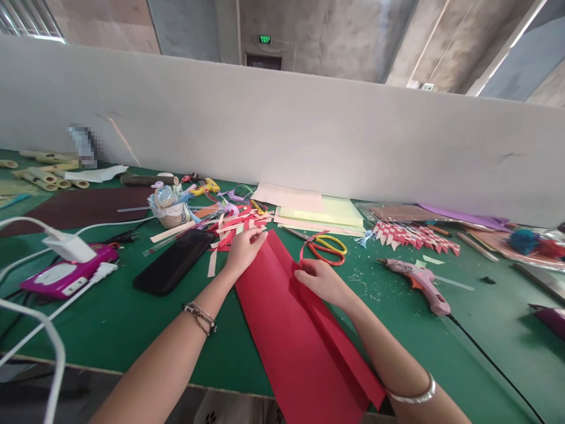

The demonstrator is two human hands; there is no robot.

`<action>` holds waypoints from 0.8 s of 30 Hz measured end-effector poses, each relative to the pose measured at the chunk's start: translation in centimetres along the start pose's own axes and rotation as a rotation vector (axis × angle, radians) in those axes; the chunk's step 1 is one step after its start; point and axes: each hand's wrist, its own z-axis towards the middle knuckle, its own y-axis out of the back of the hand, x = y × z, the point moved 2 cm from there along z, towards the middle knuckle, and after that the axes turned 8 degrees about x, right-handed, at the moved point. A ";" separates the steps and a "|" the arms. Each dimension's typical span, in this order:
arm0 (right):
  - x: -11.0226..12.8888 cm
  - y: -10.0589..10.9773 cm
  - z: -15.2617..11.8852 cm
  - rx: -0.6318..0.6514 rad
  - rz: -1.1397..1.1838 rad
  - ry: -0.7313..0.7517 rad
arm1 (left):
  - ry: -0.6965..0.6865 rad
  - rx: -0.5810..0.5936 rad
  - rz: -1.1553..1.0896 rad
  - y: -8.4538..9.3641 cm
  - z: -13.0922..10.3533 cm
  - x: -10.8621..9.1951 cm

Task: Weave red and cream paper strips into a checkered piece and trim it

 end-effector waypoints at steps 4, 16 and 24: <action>-0.3 0.4 0.2 -0.019 0.070 -0.060 | -0.004 -0.024 0.004 0.2 0.1 0.2; -0.5 0.7 -0.1 0.007 0.259 -0.120 | -0.008 -0.065 0.002 0.9 0.2 0.0; -1.0 0.9 0.2 -0.009 0.345 -0.111 | -0.010 -0.084 0.005 1.2 0.3 0.1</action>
